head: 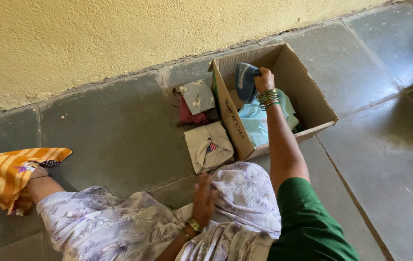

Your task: The person sits on the floor and folds a green plaid shirt, then a pair of dark trousers, placing each folded item into a cardboard box. The person also moves other folded garments into the box.

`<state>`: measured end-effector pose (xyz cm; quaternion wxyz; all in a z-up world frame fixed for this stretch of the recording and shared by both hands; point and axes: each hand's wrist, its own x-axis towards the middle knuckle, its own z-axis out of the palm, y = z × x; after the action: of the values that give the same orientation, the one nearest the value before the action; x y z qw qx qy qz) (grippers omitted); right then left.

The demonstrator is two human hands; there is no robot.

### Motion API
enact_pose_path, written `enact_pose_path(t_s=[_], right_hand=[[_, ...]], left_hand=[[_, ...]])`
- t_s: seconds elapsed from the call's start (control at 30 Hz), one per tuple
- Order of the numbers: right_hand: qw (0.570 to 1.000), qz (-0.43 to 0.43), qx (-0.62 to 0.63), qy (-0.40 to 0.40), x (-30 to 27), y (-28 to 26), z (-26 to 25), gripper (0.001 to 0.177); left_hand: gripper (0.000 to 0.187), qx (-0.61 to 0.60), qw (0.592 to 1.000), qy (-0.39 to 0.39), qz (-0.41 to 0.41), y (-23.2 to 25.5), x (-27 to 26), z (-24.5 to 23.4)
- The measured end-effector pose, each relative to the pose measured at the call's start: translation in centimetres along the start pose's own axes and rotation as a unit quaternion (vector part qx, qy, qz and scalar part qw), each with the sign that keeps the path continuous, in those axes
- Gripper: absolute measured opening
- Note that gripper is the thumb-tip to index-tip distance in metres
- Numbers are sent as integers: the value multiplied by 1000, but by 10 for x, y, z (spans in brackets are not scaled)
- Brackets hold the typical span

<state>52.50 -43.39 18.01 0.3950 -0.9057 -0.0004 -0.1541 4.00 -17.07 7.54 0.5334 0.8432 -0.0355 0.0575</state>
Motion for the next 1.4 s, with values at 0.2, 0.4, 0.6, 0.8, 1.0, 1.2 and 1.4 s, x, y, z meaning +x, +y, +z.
enact_pose_path(t_s=[0.2, 0.4, 0.6, 0.8, 1.0, 1.2, 1.4], right_hand=[[986, 140, 75, -45, -8, -3, 19, 15], [991, -46, -87, 93, -1, -4, 41, 16], [982, -44, -183, -15, -20, -10, 70, 16], [970, -70, -232, -32, -34, -5, 81, 29], [851, -120, -336, -385, -41, 30, 120, 42], [920, 10, -247, -303, -28, 27, 116, 35], [956, -239, -114, 125, -5, -43, 91, 6]], left_hand=[[73, 137, 967, -48, 209, 48, 12, 13], [67, 121, 969, -81, 201, 39, 13, 4], [67, 108, 969, -75, 209, 42, 14, 2], [68, 110, 970, -80, 201, 41, 17, -1], [70, 114, 969, -87, 202, 37, 16, 2], [71, 112, 970, -88, 197, 37, 18, 2], [72, 102, 971, -95, 195, 38, 18, 1]])
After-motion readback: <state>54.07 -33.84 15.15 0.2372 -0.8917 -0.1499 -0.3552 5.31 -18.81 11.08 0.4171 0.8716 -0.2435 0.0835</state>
